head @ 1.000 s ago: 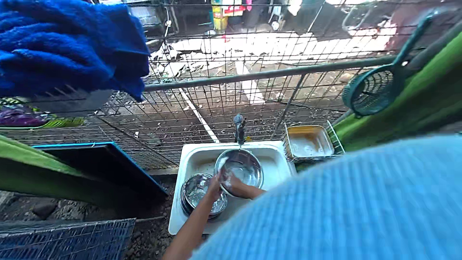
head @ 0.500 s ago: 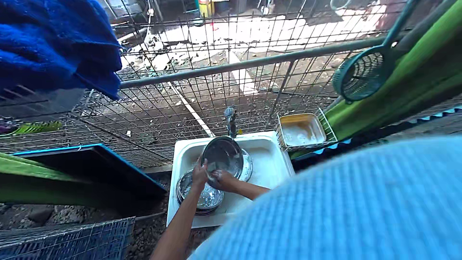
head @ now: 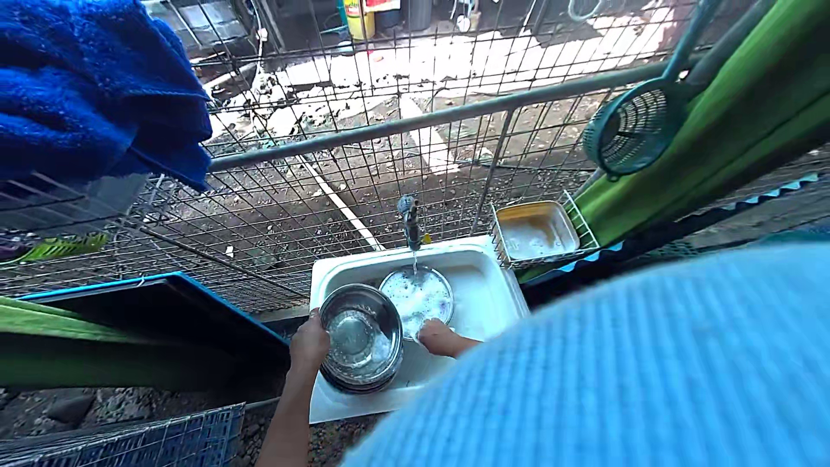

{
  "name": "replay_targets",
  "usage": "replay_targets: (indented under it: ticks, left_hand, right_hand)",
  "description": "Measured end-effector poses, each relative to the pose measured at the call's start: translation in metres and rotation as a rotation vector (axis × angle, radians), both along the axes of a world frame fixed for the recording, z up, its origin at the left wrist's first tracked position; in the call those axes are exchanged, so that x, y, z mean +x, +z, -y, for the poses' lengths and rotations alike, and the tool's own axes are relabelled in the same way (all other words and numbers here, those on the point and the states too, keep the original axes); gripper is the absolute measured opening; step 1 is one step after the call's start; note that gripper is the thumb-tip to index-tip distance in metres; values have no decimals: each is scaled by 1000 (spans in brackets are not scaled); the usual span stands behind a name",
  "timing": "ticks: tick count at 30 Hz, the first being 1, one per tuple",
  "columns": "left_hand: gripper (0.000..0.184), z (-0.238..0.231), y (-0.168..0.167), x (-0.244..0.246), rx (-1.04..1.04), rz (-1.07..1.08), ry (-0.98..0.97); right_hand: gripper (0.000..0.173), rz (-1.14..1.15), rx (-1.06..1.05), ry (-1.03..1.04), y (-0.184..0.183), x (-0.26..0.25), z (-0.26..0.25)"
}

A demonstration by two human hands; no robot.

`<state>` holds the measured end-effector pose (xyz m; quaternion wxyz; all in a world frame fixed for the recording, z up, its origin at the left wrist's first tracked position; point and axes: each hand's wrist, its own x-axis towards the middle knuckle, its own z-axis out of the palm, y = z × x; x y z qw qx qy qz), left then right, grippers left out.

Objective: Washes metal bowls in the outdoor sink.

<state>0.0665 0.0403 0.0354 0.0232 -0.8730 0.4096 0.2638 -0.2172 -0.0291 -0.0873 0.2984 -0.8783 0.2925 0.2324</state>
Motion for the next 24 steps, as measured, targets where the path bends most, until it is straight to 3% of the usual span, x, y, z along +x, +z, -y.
replay_targets:
  ticks: [4, 7, 13, 17, 19, 21, 24]
  left_hand:
    - [37, -7, -44, 34, 75, 41, -101]
    - [29, -14, -34, 54, 69, -95, -119]
    - [30, -8, -58, 53, 217, -72, -174]
    - [34, -5, -80, 24, 278, 18, -143]
    - [42, -6, -82, 8, 215, 49, -100]
    - [53, -6, -70, -11, -16, -39, -112]
    - [63, 4, -43, -56, -338, -459, -200]
  right_hand:
    - [22, 42, -5, 7, 38, -13, 18]
    - [25, 70, 14, -74, 62, -25, 29]
    - [28, 273, 32, -395, 61, -48, 51]
    - [27, 539, 223, -856, 63, -66, 61]
    - [27, 677, 403, -1075, 83, -76, 65]
    - [28, 813, 574, -1264, 102, -84, 66]
    - [24, 895, 725, -1565, 124, -83, 68]
